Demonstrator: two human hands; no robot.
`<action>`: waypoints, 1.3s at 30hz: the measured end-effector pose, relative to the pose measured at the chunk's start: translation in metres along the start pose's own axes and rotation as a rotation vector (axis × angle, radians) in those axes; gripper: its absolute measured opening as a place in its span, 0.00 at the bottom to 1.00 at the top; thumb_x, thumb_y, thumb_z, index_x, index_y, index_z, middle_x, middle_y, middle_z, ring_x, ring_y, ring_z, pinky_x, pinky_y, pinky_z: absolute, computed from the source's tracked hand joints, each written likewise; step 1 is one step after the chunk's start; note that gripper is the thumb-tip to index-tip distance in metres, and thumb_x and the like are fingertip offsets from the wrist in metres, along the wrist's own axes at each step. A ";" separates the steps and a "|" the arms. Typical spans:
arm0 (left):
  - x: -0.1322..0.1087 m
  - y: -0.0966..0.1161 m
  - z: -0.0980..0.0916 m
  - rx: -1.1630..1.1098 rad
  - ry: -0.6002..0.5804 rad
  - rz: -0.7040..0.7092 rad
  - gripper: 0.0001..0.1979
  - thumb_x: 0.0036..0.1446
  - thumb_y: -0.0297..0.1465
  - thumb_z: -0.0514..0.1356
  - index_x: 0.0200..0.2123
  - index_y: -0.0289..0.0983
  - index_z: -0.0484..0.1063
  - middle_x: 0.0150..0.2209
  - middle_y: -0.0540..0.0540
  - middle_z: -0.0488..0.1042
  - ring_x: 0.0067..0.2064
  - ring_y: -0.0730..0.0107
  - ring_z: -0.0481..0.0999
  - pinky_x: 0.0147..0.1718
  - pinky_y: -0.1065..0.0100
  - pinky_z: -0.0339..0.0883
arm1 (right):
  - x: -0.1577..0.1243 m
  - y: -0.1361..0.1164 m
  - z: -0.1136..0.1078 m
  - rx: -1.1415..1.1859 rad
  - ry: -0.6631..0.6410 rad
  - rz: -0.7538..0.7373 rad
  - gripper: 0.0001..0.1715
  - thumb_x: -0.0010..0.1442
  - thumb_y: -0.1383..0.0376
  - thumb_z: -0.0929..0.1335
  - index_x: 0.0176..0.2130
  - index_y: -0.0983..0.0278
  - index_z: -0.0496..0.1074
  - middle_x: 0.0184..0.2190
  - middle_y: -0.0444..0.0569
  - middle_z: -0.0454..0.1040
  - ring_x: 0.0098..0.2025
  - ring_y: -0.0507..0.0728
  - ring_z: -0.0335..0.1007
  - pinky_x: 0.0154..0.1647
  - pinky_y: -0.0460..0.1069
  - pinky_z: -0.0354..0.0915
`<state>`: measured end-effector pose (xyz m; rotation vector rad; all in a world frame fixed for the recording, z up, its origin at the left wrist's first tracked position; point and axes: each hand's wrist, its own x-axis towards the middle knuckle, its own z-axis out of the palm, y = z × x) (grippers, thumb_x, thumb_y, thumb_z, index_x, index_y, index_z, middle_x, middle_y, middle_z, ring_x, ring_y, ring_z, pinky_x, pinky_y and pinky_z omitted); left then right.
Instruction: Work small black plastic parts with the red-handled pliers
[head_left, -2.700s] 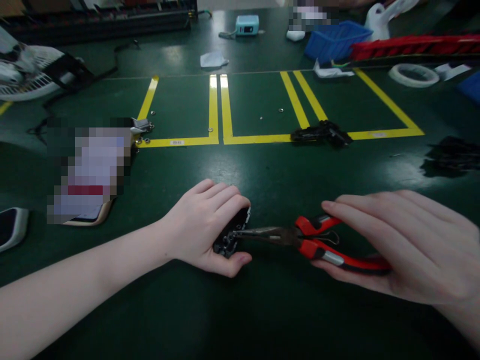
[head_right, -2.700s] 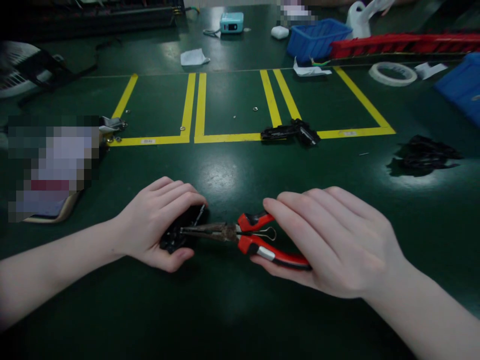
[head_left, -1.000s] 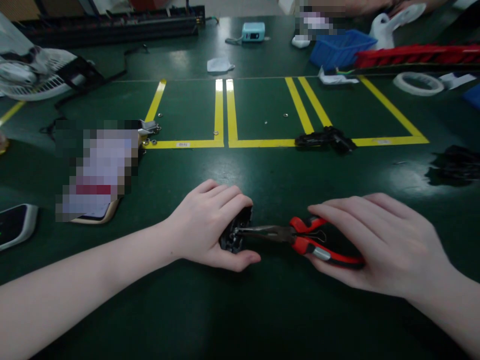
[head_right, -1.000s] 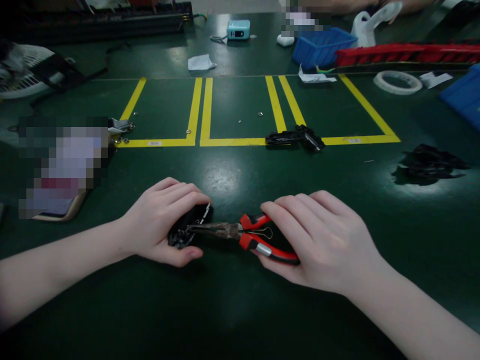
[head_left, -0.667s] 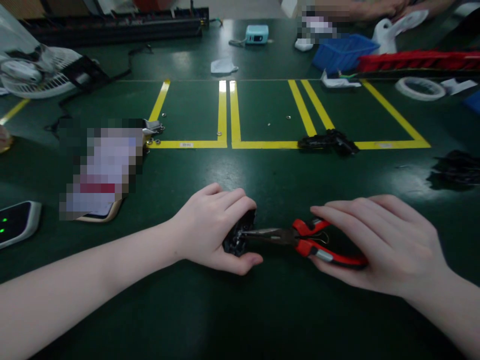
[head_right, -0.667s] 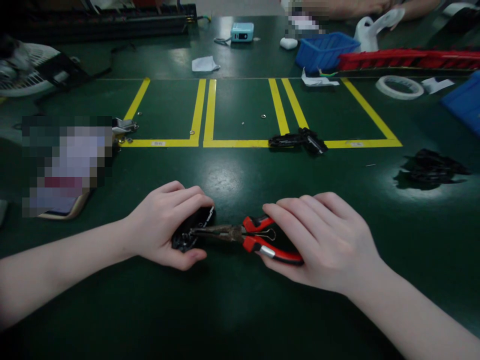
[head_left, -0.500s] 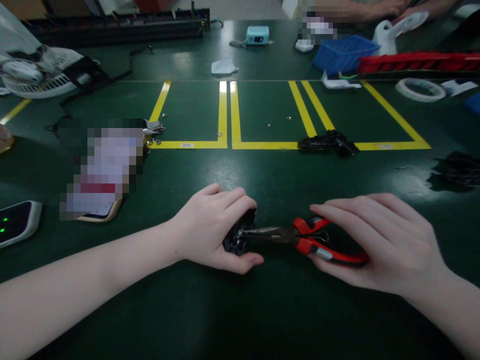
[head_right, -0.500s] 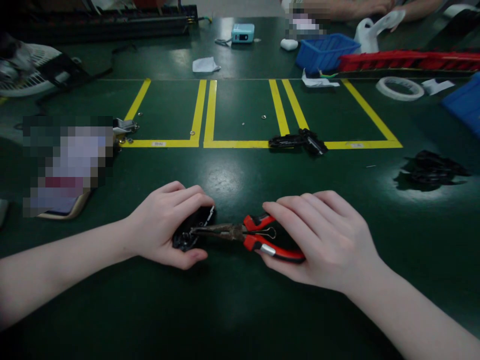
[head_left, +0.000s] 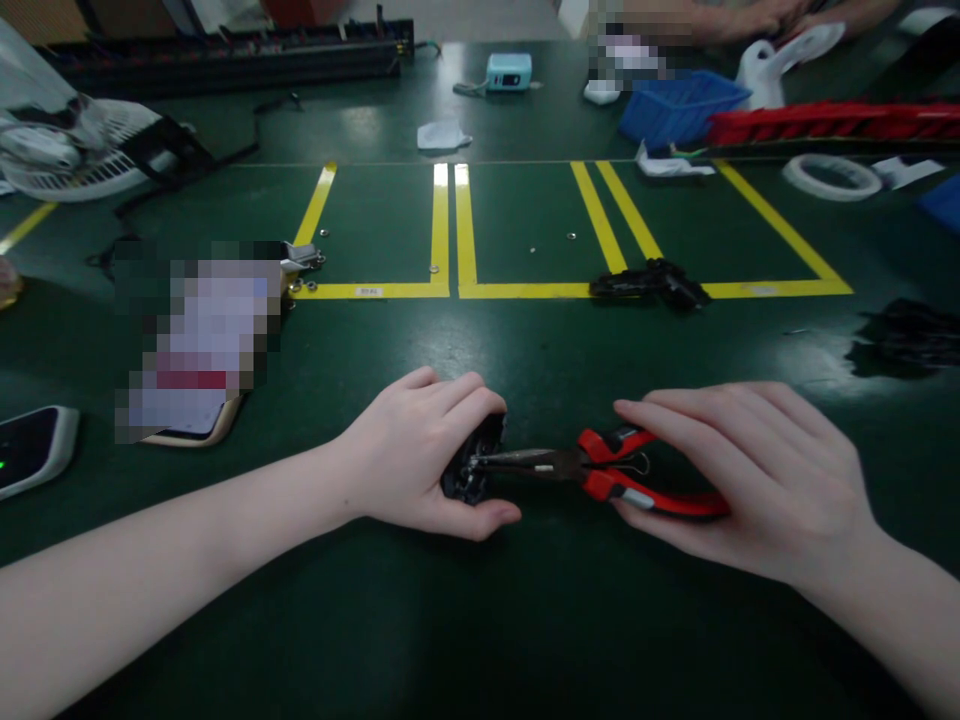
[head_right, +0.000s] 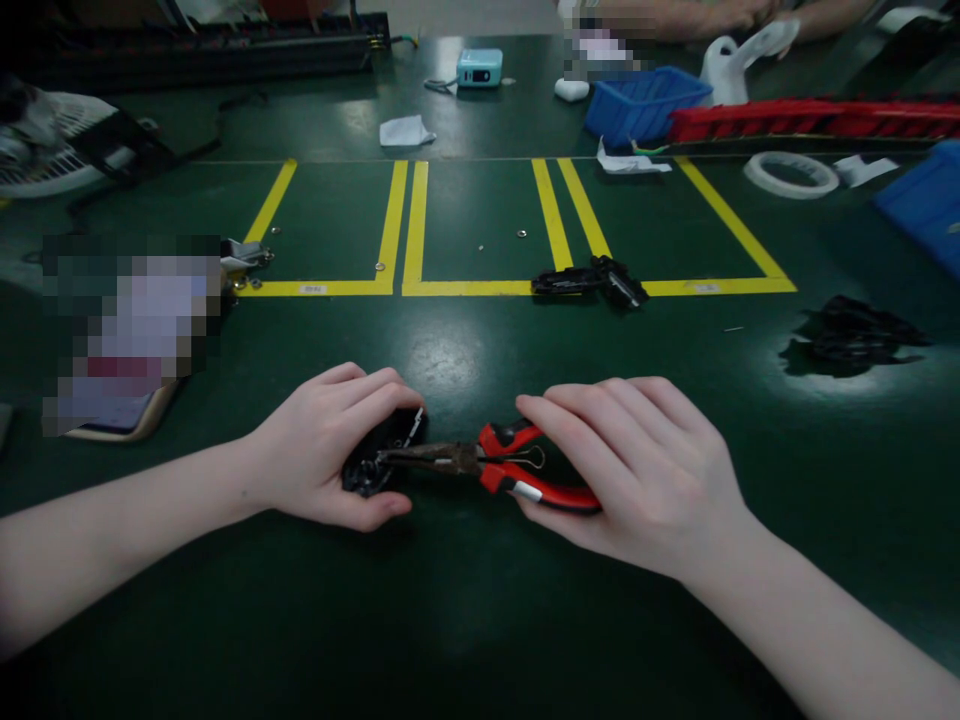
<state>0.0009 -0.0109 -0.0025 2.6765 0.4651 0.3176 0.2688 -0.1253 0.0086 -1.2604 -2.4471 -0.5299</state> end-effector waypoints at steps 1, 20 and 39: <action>0.000 0.000 0.000 -0.001 0.000 0.000 0.31 0.57 0.56 0.53 0.47 0.34 0.69 0.41 0.44 0.74 0.38 0.64 0.73 0.39 0.62 0.63 | 0.000 0.000 0.000 -0.002 -0.003 0.004 0.24 0.60 0.59 0.70 0.50 0.72 0.70 0.40 0.59 0.77 0.39 0.61 0.73 0.36 0.55 0.67; 0.000 0.001 -0.001 -0.007 -0.023 -0.015 0.31 0.56 0.56 0.55 0.47 0.35 0.70 0.41 0.44 0.74 0.38 0.64 0.73 0.39 0.63 0.63 | -0.001 0.001 0.002 -0.025 0.038 -0.020 0.25 0.61 0.60 0.70 0.52 0.74 0.69 0.42 0.61 0.77 0.42 0.64 0.74 0.39 0.57 0.66; 0.000 0.002 0.000 0.047 -0.049 0.022 0.31 0.56 0.55 0.56 0.48 0.34 0.69 0.42 0.44 0.73 0.38 0.63 0.73 0.39 0.62 0.64 | -0.002 -0.001 0.005 0.137 -0.082 0.071 0.25 0.62 0.57 0.68 0.54 0.67 0.67 0.42 0.56 0.78 0.39 0.62 0.75 0.40 0.59 0.65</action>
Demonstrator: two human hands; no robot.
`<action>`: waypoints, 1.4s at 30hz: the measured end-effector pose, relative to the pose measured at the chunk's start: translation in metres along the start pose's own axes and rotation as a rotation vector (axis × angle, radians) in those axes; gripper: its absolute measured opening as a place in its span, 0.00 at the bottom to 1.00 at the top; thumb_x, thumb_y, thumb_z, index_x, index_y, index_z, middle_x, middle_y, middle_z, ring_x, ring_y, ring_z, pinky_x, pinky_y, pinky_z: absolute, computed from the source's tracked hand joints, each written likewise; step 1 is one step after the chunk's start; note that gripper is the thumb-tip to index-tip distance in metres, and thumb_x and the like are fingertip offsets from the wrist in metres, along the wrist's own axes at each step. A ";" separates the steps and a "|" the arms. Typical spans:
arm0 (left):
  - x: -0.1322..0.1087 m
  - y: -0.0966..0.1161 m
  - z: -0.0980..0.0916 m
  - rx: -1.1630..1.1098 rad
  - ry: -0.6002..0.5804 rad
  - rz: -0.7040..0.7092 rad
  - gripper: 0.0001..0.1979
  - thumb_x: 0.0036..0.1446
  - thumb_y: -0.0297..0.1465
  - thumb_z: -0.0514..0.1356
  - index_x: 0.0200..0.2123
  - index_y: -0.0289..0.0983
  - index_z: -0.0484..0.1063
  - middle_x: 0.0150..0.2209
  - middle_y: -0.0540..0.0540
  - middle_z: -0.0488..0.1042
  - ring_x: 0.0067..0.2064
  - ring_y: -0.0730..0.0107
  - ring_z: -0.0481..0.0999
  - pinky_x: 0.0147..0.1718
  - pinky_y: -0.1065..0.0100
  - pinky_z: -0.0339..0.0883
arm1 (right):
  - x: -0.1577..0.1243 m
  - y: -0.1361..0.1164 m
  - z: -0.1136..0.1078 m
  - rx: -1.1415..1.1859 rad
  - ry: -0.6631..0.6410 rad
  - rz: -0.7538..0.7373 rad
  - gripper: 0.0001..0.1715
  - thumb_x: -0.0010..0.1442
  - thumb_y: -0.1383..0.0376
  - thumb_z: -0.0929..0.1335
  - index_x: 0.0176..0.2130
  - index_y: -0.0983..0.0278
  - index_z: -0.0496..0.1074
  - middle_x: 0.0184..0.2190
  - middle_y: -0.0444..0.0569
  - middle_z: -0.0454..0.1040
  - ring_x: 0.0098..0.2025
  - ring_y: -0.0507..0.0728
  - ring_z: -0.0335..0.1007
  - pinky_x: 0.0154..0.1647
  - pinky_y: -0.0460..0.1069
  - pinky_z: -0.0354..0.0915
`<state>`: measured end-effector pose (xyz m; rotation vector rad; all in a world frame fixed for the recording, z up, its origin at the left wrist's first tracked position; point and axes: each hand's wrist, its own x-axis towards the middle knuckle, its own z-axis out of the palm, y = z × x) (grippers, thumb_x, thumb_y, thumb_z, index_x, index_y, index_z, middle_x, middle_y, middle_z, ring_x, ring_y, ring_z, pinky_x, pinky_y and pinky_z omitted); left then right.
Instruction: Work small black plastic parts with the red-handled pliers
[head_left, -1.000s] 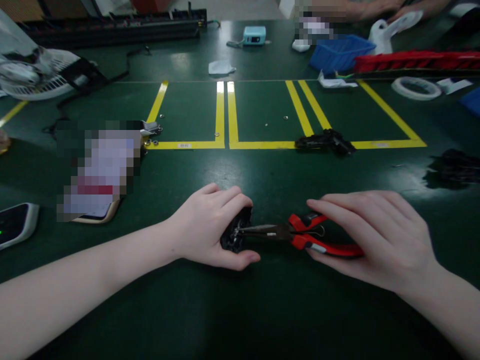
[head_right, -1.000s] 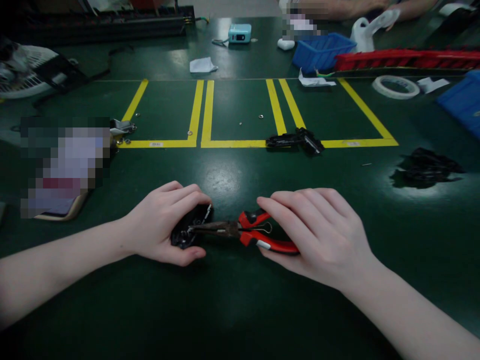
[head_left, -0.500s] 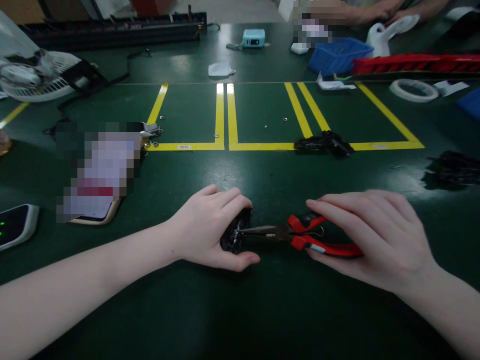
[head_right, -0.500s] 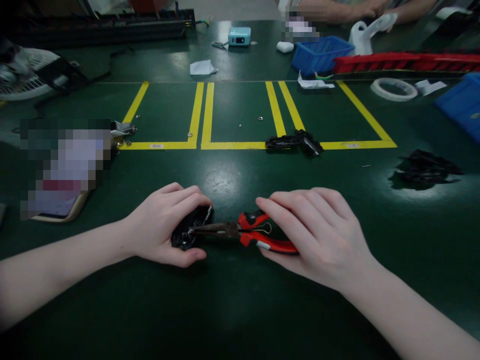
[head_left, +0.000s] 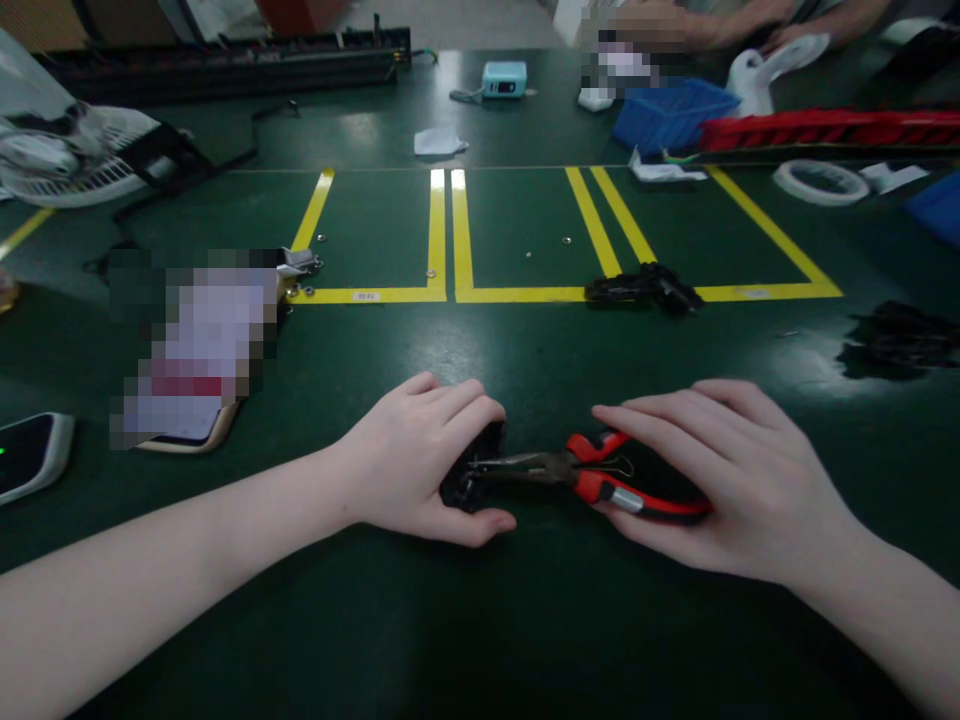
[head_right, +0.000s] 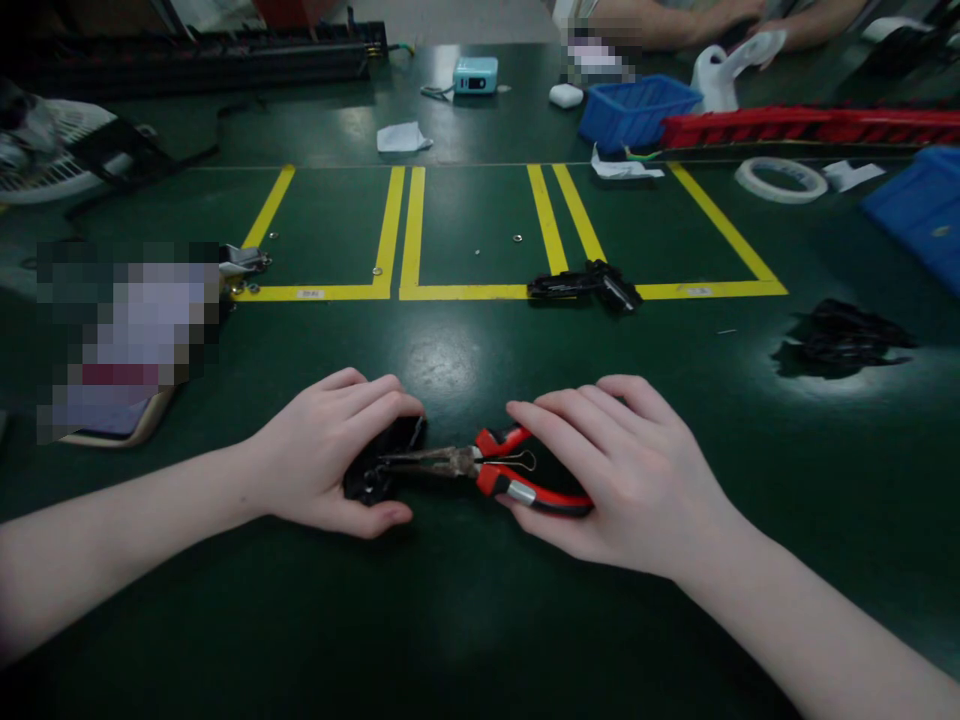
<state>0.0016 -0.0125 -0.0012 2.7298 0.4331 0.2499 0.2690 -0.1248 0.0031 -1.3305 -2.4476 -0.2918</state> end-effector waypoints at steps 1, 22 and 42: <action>0.000 0.000 0.000 0.001 -0.002 -0.002 0.31 0.56 0.55 0.57 0.49 0.34 0.69 0.42 0.44 0.73 0.39 0.63 0.73 0.39 0.62 0.64 | 0.000 0.000 0.000 0.008 0.006 -0.007 0.25 0.61 0.56 0.68 0.53 0.67 0.68 0.40 0.55 0.78 0.38 0.61 0.75 0.39 0.58 0.66; -0.001 0.000 0.001 0.042 0.025 -0.025 0.31 0.58 0.54 0.57 0.52 0.34 0.68 0.49 0.40 0.70 0.42 0.62 0.71 0.39 0.63 0.66 | -0.001 -0.001 -0.001 -0.053 0.049 -0.005 0.25 0.59 0.59 0.71 0.53 0.67 0.69 0.42 0.57 0.77 0.40 0.62 0.75 0.36 0.56 0.67; -0.001 -0.001 0.001 -0.011 0.031 0.000 0.30 0.60 0.54 0.54 0.50 0.34 0.71 0.48 0.41 0.72 0.45 0.59 0.73 0.42 0.60 0.65 | -0.001 -0.001 -0.003 -0.110 0.057 -0.002 0.23 0.62 0.61 0.70 0.55 0.63 0.67 0.44 0.55 0.78 0.41 0.61 0.74 0.35 0.56 0.66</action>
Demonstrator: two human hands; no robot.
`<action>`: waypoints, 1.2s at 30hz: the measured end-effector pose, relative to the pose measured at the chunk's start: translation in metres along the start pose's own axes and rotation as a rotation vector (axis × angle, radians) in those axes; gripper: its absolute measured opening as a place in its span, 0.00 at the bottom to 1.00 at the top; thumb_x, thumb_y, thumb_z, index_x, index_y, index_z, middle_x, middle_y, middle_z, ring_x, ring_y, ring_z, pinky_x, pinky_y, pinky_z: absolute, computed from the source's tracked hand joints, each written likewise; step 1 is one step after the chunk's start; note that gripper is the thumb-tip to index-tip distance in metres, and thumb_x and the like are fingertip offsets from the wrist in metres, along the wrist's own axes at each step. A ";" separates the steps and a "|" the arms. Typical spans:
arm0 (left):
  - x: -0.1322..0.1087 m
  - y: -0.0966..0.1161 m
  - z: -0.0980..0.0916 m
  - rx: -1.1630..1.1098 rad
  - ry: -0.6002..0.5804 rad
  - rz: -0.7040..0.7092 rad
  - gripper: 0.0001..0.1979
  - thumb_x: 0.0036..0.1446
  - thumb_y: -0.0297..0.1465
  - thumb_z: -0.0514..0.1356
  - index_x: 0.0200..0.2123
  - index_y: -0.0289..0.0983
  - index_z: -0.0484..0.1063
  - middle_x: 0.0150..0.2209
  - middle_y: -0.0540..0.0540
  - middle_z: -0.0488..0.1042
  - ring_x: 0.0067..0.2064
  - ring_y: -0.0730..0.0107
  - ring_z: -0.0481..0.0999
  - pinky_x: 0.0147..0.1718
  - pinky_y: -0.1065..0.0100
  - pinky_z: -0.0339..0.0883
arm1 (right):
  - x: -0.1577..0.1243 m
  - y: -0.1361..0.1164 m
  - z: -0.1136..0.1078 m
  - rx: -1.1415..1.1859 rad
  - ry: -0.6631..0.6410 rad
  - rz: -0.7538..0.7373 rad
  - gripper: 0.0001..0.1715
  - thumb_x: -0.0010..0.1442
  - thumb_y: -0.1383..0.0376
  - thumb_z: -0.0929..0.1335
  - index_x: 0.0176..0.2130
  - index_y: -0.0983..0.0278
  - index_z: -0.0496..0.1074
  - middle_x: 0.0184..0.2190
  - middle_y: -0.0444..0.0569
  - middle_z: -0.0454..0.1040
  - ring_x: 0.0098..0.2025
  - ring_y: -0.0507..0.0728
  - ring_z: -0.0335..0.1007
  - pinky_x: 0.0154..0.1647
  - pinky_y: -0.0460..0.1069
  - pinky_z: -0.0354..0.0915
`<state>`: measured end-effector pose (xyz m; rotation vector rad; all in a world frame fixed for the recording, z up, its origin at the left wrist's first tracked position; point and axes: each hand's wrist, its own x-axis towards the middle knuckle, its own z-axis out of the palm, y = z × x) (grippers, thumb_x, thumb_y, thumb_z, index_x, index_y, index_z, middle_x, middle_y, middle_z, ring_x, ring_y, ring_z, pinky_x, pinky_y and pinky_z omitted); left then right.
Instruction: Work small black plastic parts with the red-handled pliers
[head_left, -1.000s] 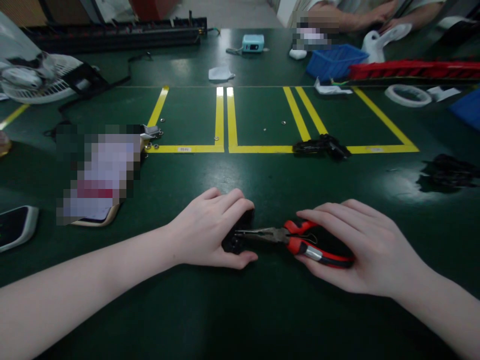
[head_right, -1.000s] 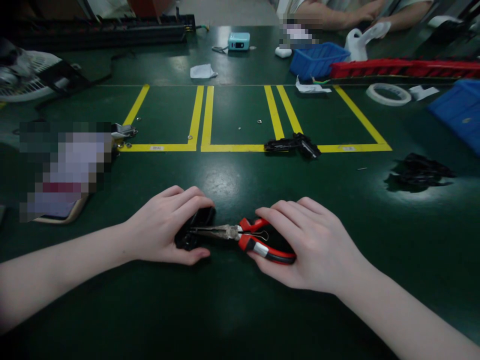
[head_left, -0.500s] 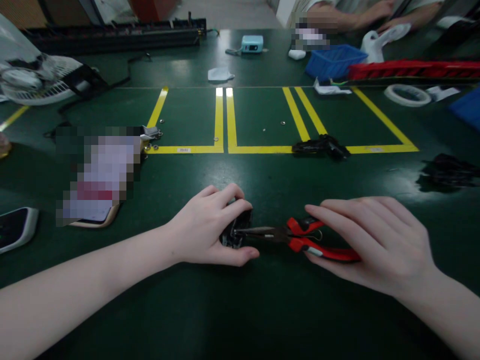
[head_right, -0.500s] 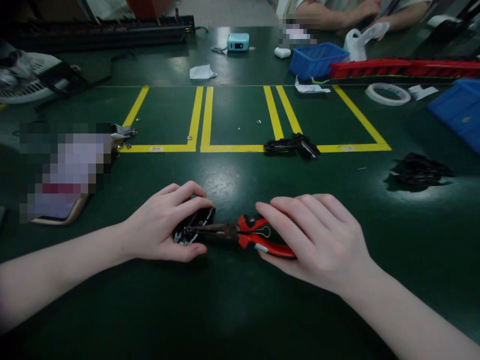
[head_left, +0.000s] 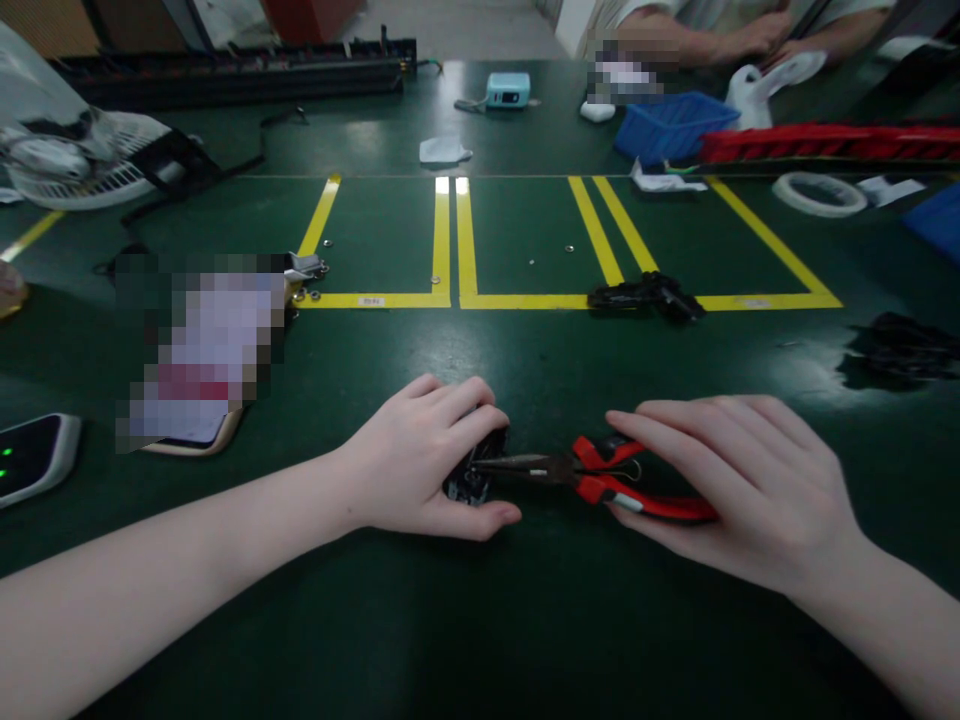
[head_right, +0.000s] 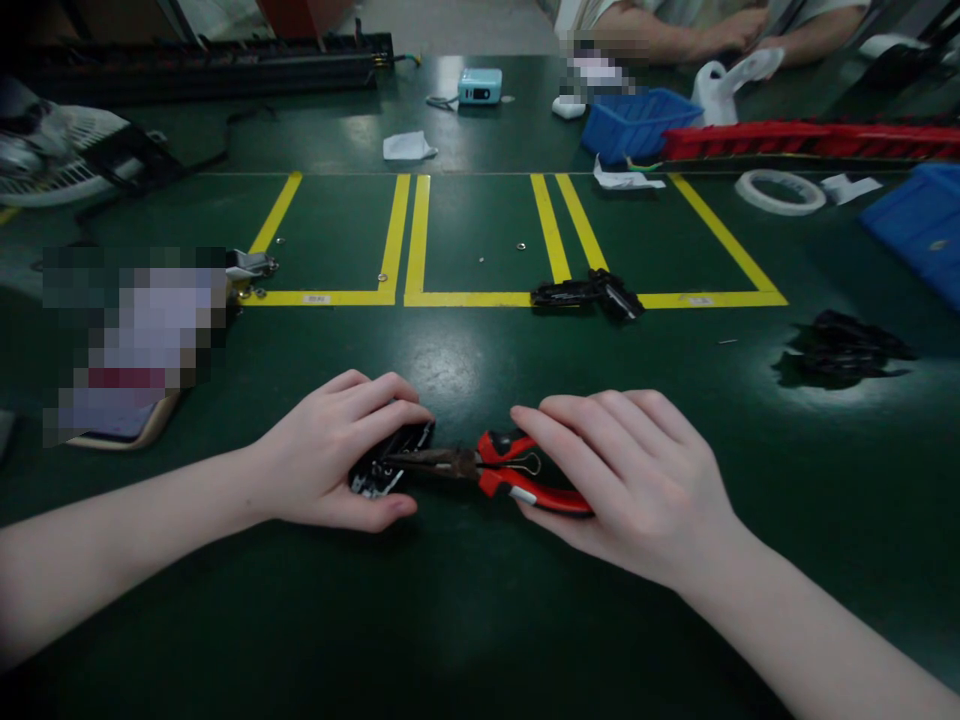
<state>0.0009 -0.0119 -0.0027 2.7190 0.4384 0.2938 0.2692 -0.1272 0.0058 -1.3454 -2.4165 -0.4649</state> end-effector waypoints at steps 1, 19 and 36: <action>0.000 0.000 0.000 -0.001 0.000 -0.001 0.30 0.60 0.54 0.54 0.50 0.34 0.71 0.48 0.41 0.72 0.45 0.59 0.73 0.42 0.60 0.65 | 0.000 -0.001 -0.001 -0.002 -0.003 0.002 0.23 0.62 0.62 0.70 0.55 0.64 0.67 0.44 0.56 0.78 0.41 0.62 0.74 0.36 0.56 0.66; -0.001 0.000 0.002 -0.030 0.024 0.000 0.41 0.62 0.48 0.57 0.67 0.30 0.46 0.50 0.41 0.73 0.46 0.61 0.74 0.46 0.60 0.64 | 0.001 0.009 0.001 0.001 0.050 -0.049 0.29 0.56 0.59 0.73 0.53 0.69 0.69 0.40 0.58 0.79 0.38 0.62 0.75 0.35 0.57 0.66; -0.003 -0.001 0.003 -0.032 0.080 0.030 0.30 0.64 0.32 0.59 0.66 0.33 0.53 0.63 0.38 0.64 0.61 0.60 0.68 0.57 0.60 0.67 | 0.000 0.012 -0.005 -0.070 0.049 0.011 0.34 0.57 0.60 0.72 0.59 0.65 0.65 0.42 0.60 0.78 0.38 0.68 0.76 0.39 0.62 0.65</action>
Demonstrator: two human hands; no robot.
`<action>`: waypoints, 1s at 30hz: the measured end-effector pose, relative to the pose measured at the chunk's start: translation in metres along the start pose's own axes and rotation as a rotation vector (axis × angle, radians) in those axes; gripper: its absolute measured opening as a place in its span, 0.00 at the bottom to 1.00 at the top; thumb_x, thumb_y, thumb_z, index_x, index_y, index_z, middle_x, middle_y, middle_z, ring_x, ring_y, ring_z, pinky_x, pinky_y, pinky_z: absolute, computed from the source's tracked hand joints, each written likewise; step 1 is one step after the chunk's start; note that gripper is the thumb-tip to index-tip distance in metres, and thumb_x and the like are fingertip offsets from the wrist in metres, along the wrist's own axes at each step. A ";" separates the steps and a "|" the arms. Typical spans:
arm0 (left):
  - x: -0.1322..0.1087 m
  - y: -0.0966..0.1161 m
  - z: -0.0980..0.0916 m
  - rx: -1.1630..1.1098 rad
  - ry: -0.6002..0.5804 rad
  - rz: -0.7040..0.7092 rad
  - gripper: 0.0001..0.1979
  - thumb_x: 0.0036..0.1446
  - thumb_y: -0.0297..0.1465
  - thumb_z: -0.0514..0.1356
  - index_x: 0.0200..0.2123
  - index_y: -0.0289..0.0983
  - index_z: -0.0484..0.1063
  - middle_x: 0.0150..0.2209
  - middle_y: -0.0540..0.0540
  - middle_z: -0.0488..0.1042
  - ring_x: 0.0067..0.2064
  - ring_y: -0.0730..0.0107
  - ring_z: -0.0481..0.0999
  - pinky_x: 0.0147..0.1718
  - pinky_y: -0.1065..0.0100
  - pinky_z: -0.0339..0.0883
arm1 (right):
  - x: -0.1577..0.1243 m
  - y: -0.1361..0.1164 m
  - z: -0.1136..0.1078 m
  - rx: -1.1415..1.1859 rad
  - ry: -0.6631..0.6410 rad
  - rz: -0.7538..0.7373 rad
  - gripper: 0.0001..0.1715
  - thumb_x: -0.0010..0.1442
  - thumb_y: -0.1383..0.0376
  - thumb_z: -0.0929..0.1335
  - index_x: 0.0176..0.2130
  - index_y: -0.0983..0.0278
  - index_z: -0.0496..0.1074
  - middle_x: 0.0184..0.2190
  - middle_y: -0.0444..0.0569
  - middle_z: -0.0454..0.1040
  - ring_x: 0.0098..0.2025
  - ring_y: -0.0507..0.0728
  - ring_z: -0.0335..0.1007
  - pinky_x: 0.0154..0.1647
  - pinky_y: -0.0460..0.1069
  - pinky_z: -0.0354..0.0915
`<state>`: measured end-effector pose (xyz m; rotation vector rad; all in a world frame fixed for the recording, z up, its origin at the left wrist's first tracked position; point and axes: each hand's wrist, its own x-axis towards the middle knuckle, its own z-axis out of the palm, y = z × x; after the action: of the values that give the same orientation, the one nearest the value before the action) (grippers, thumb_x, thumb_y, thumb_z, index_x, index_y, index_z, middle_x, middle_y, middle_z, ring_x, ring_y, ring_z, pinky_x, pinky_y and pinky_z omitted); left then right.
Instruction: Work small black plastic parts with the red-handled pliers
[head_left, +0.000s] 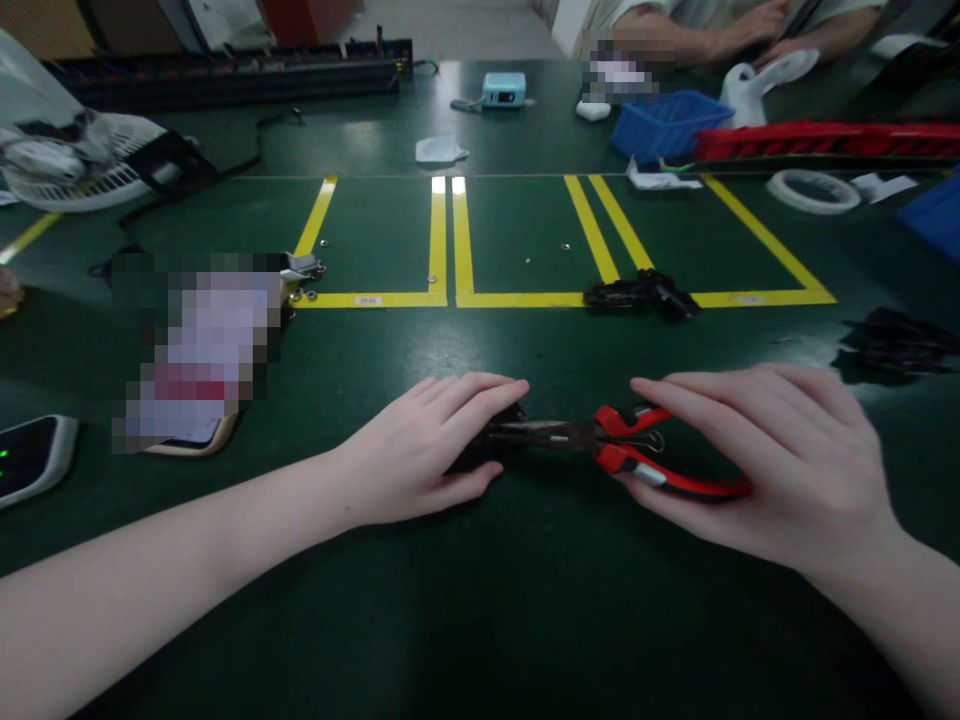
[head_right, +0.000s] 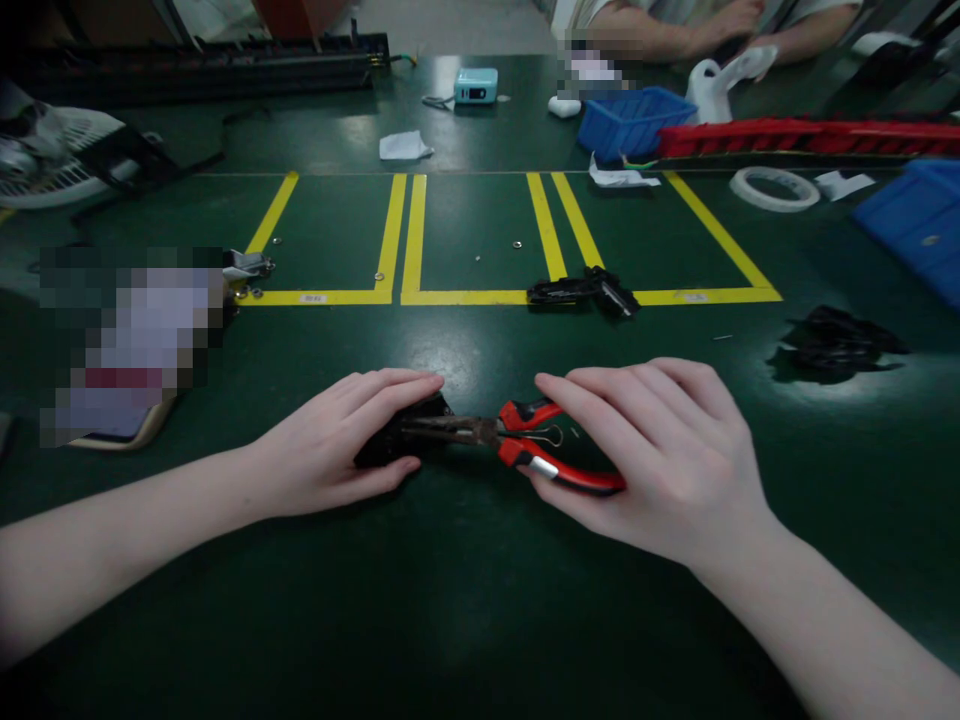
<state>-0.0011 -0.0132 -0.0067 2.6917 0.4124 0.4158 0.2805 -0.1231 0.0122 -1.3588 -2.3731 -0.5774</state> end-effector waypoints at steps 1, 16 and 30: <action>0.000 0.000 0.000 -0.010 0.005 0.003 0.30 0.64 0.31 0.59 0.65 0.33 0.53 0.63 0.38 0.64 0.61 0.60 0.67 0.57 0.59 0.67 | 0.000 0.001 -0.001 -0.010 0.002 0.002 0.34 0.56 0.59 0.72 0.59 0.65 0.64 0.42 0.60 0.78 0.39 0.68 0.76 0.40 0.62 0.65; -0.001 -0.005 0.001 -0.169 0.091 0.040 0.26 0.65 0.24 0.58 0.64 0.35 0.57 0.58 0.41 0.68 0.58 0.67 0.69 0.57 0.64 0.69 | 0.002 0.005 -0.009 -0.059 0.000 0.010 0.38 0.55 0.57 0.73 0.61 0.65 0.64 0.43 0.59 0.78 0.42 0.70 0.75 0.51 0.68 0.65; -0.001 -0.004 -0.001 -0.101 0.133 0.032 0.23 0.65 0.26 0.57 0.62 0.39 0.59 0.56 0.41 0.70 0.57 0.61 0.72 0.53 0.57 0.73 | 0.002 0.003 -0.017 0.004 -0.078 0.078 0.35 0.58 0.56 0.71 0.62 0.55 0.63 0.46 0.53 0.78 0.45 0.70 0.75 0.55 0.71 0.62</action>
<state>-0.0036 -0.0099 -0.0080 2.5843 0.3761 0.6108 0.2838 -0.1290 0.0286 -1.4903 -2.3684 -0.5066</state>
